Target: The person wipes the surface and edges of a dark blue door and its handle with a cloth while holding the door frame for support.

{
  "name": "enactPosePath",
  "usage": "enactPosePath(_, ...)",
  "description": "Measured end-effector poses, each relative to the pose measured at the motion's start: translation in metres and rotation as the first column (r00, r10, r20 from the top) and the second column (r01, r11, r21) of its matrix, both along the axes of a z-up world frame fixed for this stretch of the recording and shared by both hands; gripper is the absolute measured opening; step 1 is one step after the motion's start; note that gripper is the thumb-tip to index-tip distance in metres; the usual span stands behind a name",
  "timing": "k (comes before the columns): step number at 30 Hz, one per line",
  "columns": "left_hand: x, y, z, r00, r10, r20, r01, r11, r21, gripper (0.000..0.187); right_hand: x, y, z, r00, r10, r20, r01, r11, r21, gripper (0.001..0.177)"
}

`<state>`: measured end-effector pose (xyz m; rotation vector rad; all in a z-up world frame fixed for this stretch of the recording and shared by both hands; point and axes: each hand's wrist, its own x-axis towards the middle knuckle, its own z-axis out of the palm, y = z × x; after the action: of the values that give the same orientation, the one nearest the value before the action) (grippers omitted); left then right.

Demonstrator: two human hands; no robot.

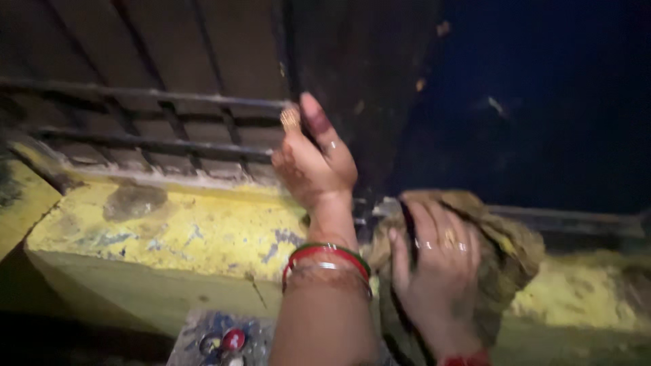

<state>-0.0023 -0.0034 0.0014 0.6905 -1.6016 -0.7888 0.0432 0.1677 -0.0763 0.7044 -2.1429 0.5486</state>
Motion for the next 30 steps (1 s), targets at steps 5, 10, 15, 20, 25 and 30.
enactPosePath(5, -0.003, 0.002, -0.002, 0.995, -0.028, -0.092, 0.027, 1.000, -0.010, 0.057, -0.023, 0.055, -0.009, 0.955, -0.293, 0.053, 0.293, 0.956, 0.009, 0.039)
enactPosePath(10, -0.003, 0.002, -0.005, 0.994, -0.028, -0.104, 0.024, 0.999, -0.036, 0.060, -0.027, 0.052, -0.007, 0.930, -0.358, 0.086, 0.364, 0.930, -0.058, 0.033)
enactPosePath(15, -0.005, 0.003, -0.005, 0.991, -0.057, -0.119, 0.054, 0.998, -0.027, 0.061, -0.005, -0.006, -0.002, 0.999, 0.048, 0.024, -0.046, 0.995, -0.094, 0.051)
enactPosePath(20, -0.005, 0.004, -0.009, 0.988, -0.060, -0.145, 0.051, 0.996, -0.069, 0.061, -0.020, 0.047, -0.007, 1.000, 0.006, -0.008, -0.006, 1.000, -0.026, 0.051)
enactPosePath(25, -0.005, 0.003, -0.009, 0.993, -0.028, -0.114, 0.014, 0.993, -0.121, 0.062, -0.051, 0.122, -0.011, 0.953, -0.280, 0.117, 0.302, 0.915, -0.268, 0.028)
enactPosePath(30, -0.003, 0.004, -0.010, 0.990, -0.031, -0.137, 0.012, 0.990, -0.143, 0.063, -0.066, 0.067, -0.022, 0.750, -0.601, 0.277, 0.618, 0.785, 0.030, 0.044)
